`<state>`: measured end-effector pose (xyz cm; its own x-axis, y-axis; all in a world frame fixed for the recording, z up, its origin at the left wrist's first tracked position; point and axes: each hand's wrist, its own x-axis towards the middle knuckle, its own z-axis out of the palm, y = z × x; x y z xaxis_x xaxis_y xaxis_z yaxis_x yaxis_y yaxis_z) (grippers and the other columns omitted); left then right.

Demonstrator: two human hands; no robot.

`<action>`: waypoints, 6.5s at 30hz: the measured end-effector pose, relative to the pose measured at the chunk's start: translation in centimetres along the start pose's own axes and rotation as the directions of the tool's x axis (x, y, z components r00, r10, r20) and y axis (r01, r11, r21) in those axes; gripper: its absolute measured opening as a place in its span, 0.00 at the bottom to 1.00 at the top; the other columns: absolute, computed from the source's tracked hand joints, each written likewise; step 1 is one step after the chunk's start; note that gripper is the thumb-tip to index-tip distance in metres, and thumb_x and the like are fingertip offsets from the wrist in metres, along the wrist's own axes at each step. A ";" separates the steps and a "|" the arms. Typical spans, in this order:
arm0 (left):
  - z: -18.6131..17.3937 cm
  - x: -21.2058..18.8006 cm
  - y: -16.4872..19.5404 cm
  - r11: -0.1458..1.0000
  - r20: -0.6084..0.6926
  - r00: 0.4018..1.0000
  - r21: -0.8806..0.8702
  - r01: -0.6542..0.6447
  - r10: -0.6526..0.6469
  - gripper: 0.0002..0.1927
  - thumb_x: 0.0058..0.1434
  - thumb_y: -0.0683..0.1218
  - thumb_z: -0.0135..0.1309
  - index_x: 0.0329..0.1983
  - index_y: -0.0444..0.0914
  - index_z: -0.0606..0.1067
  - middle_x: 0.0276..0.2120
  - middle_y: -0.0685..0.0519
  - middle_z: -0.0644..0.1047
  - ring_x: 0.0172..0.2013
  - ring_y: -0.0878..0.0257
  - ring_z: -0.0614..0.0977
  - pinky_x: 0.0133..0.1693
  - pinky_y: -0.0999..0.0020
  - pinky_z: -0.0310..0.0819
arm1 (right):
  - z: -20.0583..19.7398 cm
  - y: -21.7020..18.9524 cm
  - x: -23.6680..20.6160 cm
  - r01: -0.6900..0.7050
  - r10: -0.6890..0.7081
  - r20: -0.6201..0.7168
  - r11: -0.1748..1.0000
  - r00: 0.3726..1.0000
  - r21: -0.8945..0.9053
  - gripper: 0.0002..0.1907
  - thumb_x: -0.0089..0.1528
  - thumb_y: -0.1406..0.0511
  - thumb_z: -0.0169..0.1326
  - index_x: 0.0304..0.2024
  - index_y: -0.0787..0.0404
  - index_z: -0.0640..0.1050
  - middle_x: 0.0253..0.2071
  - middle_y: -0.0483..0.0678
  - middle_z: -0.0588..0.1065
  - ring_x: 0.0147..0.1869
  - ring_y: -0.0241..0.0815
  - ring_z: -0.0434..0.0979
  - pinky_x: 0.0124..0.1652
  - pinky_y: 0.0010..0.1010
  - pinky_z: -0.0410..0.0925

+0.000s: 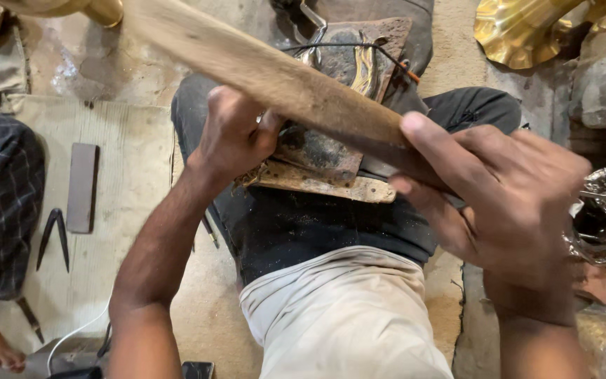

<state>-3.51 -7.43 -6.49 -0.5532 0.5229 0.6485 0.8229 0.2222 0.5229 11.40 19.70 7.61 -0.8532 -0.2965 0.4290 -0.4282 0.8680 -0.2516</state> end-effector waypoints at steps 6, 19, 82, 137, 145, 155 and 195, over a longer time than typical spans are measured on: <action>1.2 -0.9 -1.9 0.998 0.036 0.998 0.031 0.046 -0.047 0.08 0.74 0.40 0.47 0.51 0.30 0.72 0.21 0.51 0.75 0.19 0.60 0.77 0.24 0.66 0.77 | 0.4 -0.1 0.5 0.046 -0.046 0.004 0.998 0.999 -0.050 0.28 0.68 0.53 0.62 0.67 0.51 0.70 0.31 0.49 0.78 0.29 0.40 0.73 0.31 0.36 0.65; -0.2 0.3 -0.3 1.000 0.043 0.999 0.016 0.006 -0.007 0.04 0.70 0.38 0.53 0.46 0.33 0.76 0.30 0.45 0.78 0.31 0.54 0.82 0.36 0.57 0.80 | 1.4 0.7 0.7 0.106 -0.106 -0.032 0.994 0.994 -0.005 0.27 0.71 0.53 0.58 0.68 0.54 0.69 0.26 0.42 0.73 0.23 0.35 0.65 0.25 0.32 0.61; -3.4 9.6 0.2 0.842 0.605 0.586 0.361 0.401 -0.538 0.30 0.49 0.49 0.69 0.42 0.34 0.60 0.33 0.40 0.78 0.46 0.41 0.80 0.65 0.45 0.55 | 12.9 14.7 7.2 -0.083 0.033 0.096 0.805 0.995 0.587 0.08 0.61 0.67 0.64 0.41 0.63 0.80 0.49 0.48 0.76 0.58 0.49 0.71 0.56 0.34 0.67; -2.5 9.3 13.7 0.985 0.751 0.639 0.160 0.067 -0.165 0.28 0.39 0.42 0.60 0.45 0.34 0.66 0.36 0.29 0.77 0.31 0.35 0.84 0.52 0.25 0.64 | 14.1 9.3 23.2 0.053 -0.182 0.758 0.980 0.626 0.191 0.15 0.62 0.71 0.48 0.43 0.57 0.85 0.40 0.53 0.83 0.39 0.47 0.84 0.47 0.41 0.76; -7.0 9.3 13.8 0.872 0.664 0.619 0.106 0.478 -0.420 0.29 0.52 0.52 0.66 0.49 0.33 0.67 0.32 0.48 0.81 0.38 0.51 0.87 0.67 0.35 0.57 | 14.4 13.3 24.3 -0.390 -0.021 0.608 0.750 0.794 0.534 0.19 0.66 0.63 0.53 0.60 0.55 0.76 0.57 0.52 0.75 0.47 0.46 0.80 0.44 0.37 0.77; -7.9 9.1 12.5 0.561 -0.063 0.680 -0.623 0.546 -0.731 0.43 0.54 0.48 0.70 0.67 0.27 0.63 0.51 0.42 0.77 0.52 0.52 0.82 0.61 0.58 0.81 | 10.4 12.5 18.1 0.242 -0.381 0.759 0.924 0.528 0.296 0.52 0.43 0.75 0.60 0.70 0.44 0.65 0.77 0.45 0.55 0.77 0.50 0.51 0.71 0.55 0.43; 5.8 7.8 10.9 0.262 -0.178 0.563 -0.963 0.071 -0.807 0.38 0.64 0.48 0.66 0.70 0.31 0.60 0.66 0.37 0.69 0.65 0.39 0.74 0.58 0.48 0.79 | 13.8 14.6 1.1 -0.452 0.479 0.192 0.516 0.856 0.728 0.11 0.72 0.62 0.51 0.43 0.65 0.75 0.30 0.50 0.76 0.32 0.42 0.78 0.37 0.34 0.71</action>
<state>1.92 3.81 1.08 -0.9987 -0.0308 0.0418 0.0514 -0.6968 0.7154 0.03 26.55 -7.59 -0.9931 0.0857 0.0803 -0.0521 0.2915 -0.9551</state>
